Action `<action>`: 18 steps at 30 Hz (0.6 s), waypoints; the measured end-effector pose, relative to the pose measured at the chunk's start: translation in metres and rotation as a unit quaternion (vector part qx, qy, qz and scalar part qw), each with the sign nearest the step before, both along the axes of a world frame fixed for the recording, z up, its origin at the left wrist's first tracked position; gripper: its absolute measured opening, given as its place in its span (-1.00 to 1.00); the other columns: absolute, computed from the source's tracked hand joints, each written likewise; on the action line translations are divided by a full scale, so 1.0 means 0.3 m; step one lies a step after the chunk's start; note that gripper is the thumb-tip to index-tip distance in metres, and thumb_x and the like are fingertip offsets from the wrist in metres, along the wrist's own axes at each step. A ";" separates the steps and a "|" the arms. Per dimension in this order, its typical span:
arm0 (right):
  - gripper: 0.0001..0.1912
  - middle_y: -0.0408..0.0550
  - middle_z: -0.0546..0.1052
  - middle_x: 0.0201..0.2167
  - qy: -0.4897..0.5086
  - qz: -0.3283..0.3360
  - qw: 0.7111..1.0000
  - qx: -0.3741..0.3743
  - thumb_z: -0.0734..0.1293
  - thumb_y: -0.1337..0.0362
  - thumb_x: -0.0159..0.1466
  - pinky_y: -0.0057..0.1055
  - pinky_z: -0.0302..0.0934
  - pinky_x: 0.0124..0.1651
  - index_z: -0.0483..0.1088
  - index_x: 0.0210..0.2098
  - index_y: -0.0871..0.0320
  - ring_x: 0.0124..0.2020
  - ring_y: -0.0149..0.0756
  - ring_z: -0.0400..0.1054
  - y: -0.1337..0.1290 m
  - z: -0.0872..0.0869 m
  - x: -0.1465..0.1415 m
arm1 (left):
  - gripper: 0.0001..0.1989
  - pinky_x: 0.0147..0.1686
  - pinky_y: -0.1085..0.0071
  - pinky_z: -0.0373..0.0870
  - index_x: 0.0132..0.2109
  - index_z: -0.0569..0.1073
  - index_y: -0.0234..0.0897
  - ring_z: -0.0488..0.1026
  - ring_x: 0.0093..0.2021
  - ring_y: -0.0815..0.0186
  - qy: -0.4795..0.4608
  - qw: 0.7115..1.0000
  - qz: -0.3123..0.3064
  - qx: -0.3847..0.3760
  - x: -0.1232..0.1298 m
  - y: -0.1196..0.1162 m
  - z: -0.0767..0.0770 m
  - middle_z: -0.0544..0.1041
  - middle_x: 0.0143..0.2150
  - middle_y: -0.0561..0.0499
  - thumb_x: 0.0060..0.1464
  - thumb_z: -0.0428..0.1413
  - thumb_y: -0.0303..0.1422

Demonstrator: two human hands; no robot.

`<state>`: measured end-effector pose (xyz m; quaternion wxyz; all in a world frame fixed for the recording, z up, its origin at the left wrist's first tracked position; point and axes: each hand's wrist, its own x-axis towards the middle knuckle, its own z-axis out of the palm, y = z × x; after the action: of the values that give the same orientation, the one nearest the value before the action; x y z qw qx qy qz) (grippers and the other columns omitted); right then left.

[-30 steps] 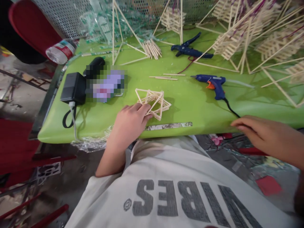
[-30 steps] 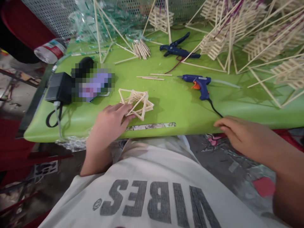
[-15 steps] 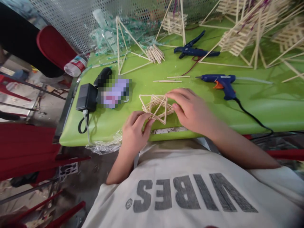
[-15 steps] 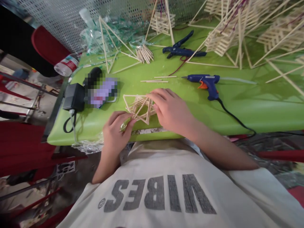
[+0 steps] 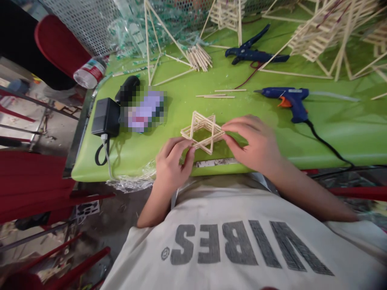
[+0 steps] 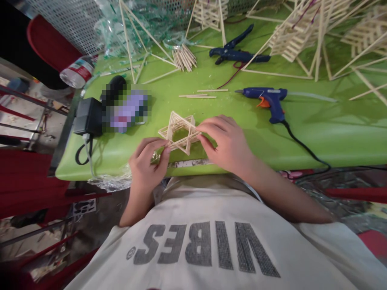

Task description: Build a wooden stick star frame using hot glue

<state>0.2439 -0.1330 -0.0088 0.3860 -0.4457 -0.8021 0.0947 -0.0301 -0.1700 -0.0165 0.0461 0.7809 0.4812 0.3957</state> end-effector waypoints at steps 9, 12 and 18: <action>-0.78 0.11 0.78 0.05 -0.021 -0.003 1.000 -0.018 0.34 0.24 0.59 0.06 0.47 0.22 0.67 0.01 0.02 0.07 0.07 0.65 -0.004 -0.002 0.008 | -0.84 0.15 0.11 0.70 0.16 0.63 -0.14 0.73 0.11 0.11 -0.031 0.999 0.013 -0.001 0.002 0.005 0.010 0.76 0.08 -0.15 0.50 0.26 -0.34; -0.78 0.13 0.78 0.07 -0.018 0.006 1.000 -0.007 0.34 0.25 0.58 0.05 0.48 0.23 0.66 0.03 0.04 0.07 0.06 0.66 -0.007 -0.002 0.009 | -0.79 0.26 0.05 0.68 0.20 0.62 -0.13 0.71 0.21 0.08 -0.014 1.000 0.026 -0.008 0.000 0.014 0.024 0.74 0.16 -0.18 0.52 0.25 -0.27; -0.83 0.09 0.79 0.04 -0.010 0.011 1.000 0.022 0.41 0.28 0.54 0.04 0.53 0.17 0.66 0.04 0.03 0.05 0.06 0.68 0.007 -0.024 0.009 | -0.86 0.27 0.07 0.65 0.13 0.66 -0.15 0.73 0.20 0.10 -0.021 0.999 0.005 0.027 -0.002 0.049 0.019 0.77 0.17 -0.14 0.52 0.26 -0.31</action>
<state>0.2466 -0.1308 -0.0159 0.3870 -0.4287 -0.8127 0.0771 -0.0307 -0.1554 -0.0108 0.0333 0.7707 0.4736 0.4250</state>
